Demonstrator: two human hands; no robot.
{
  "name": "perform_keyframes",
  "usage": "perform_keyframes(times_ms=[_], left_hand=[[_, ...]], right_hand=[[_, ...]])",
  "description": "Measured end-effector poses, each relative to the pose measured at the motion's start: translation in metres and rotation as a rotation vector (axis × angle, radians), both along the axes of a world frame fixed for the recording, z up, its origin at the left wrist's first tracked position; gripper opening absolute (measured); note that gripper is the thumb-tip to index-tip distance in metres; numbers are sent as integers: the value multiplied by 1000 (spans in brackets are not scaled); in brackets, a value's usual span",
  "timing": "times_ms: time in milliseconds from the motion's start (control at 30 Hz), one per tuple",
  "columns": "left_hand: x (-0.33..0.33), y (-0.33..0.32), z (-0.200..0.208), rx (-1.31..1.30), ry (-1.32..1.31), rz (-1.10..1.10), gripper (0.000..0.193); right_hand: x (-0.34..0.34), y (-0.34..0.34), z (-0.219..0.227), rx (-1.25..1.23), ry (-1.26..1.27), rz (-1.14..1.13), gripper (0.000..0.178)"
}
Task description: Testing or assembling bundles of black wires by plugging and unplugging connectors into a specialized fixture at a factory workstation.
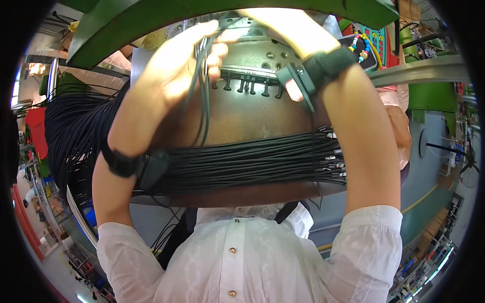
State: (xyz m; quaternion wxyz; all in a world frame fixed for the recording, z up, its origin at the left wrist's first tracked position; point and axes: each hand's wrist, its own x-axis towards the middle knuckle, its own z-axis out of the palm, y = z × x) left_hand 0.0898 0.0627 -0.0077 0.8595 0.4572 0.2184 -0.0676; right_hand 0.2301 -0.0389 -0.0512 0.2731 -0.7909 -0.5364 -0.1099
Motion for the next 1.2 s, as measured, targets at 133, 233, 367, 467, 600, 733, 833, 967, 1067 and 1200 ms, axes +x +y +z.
perform_keyframes(times_ms=[133, 233, 367, 467, 600, 733, 833, 967, 1067, 1200], left_hand=[[32, 17, -19, -269, -29, 0, 30], [28, 20, -36, -385, -125, -88, 30], [23, 16, -11, 466, 49, 85, 26], [22, 50, -32, 2085, -952, 61, 26], [31, 52, -42, 2383, -920, 87, 25], [35, 45, -39, 2261, -682, -27, 20], [34, 48, -37, 2208, -704, 1, 17], [29, 50, -37, 2149, -629, -13, 21], [18, 52, -31, 2120, -491, -50, 33], [-35, 42, 10, 1727, -174, -162, 57]], right_hand=[[26, -28, 7, 96, 151, 41, 24], [37, -45, 2, 173, 278, 86, 24], [24, -44, 4, 169, 100, 92, 26], [1, -40, 9, 50, -404, 13, 28], [1, -37, 15, -104, -476, -35, 30], [7, -34, 6, -140, -332, -107, 33], [17, -36, 5, -198, -41, -266, 41], [26, -44, 16, -181, 186, -237, 46], [18, -44, 20, -134, 239, -220, 48], [-4, -81, 18, 92, -2, -39, 46]])
